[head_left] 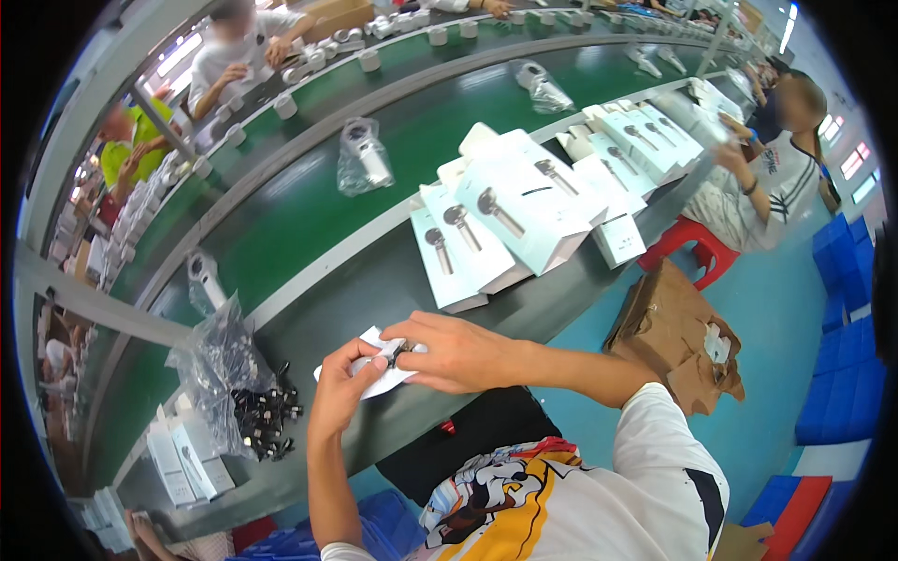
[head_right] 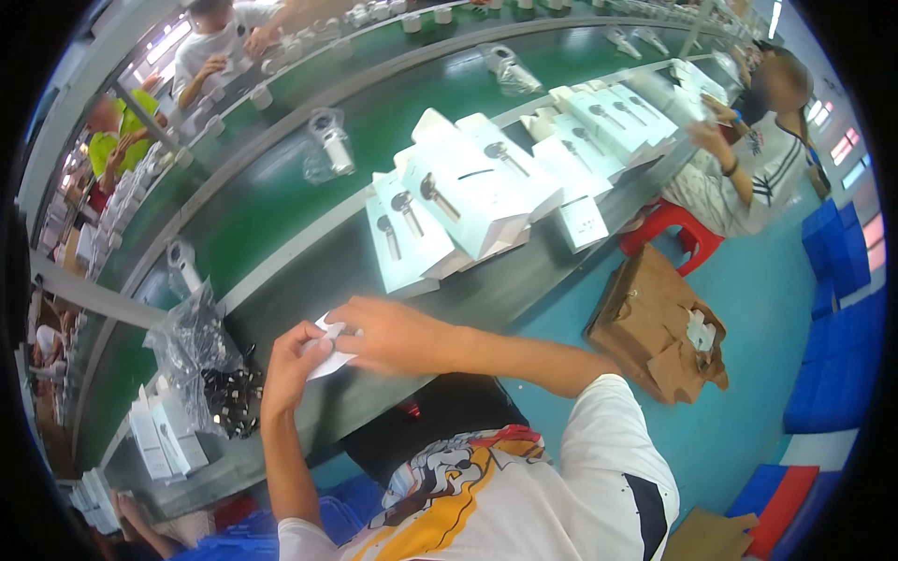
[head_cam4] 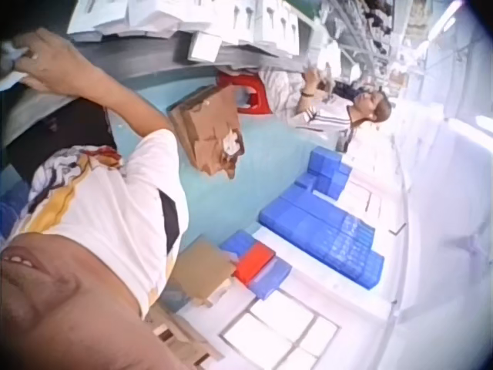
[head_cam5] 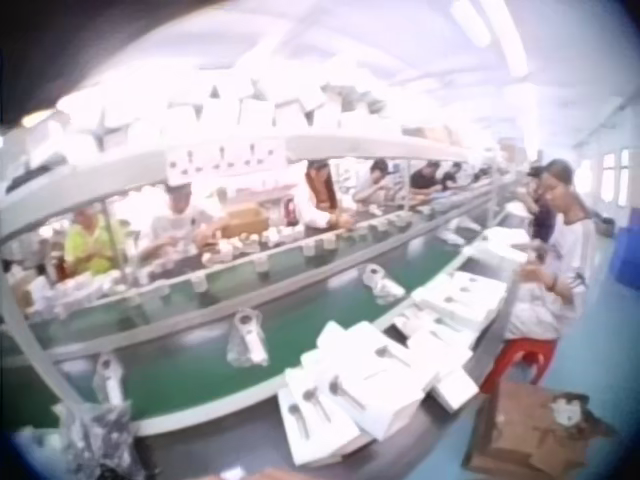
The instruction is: The recorder is packaging small electronic devices into boxes along with a USB cable and an instruction sheet on a production line.
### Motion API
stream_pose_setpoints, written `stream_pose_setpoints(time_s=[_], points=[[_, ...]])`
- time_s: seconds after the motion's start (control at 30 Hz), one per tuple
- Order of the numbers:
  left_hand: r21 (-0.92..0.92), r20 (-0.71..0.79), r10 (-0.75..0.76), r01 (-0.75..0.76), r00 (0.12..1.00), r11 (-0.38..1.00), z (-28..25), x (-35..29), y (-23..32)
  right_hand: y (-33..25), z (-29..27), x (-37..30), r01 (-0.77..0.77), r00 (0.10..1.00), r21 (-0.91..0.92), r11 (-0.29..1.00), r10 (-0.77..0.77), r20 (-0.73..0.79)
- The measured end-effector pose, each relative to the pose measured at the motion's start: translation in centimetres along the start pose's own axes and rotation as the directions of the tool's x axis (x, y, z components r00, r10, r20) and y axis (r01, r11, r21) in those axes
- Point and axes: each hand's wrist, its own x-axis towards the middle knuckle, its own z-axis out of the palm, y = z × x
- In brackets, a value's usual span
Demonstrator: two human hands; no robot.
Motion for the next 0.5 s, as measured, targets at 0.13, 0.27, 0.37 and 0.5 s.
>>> stream_pose_setpoints(time_s=[0.13,0.27,0.37,0.5], points=[[0.027,0.084,0.032,-0.034,0.996,0.999,0.0,0.6,0.6,-0.4,-0.4,-0.4,-0.038,0.999,-0.065,0.997,0.039,0.022],[0.115,0.157,0.067,-0.085,0.985,0.990,0.4,1.2,1.9,-0.4,-1.1,-0.6,-0.091,0.995,-0.050,0.995,0.093,0.038],[0.195,0.226,0.017,-0.062,0.974,0.979,1.0,1.8,3.7,-0.4,-2.5,-0.9,-0.133,0.988,-0.067,0.989,0.137,0.070],[0.034,0.228,0.231,-0.244,0.946,0.969,2.7,3.1,5.4,-1.4,-5.7,-0.3,-0.179,0.983,-0.087,0.980,0.174,-0.058]])
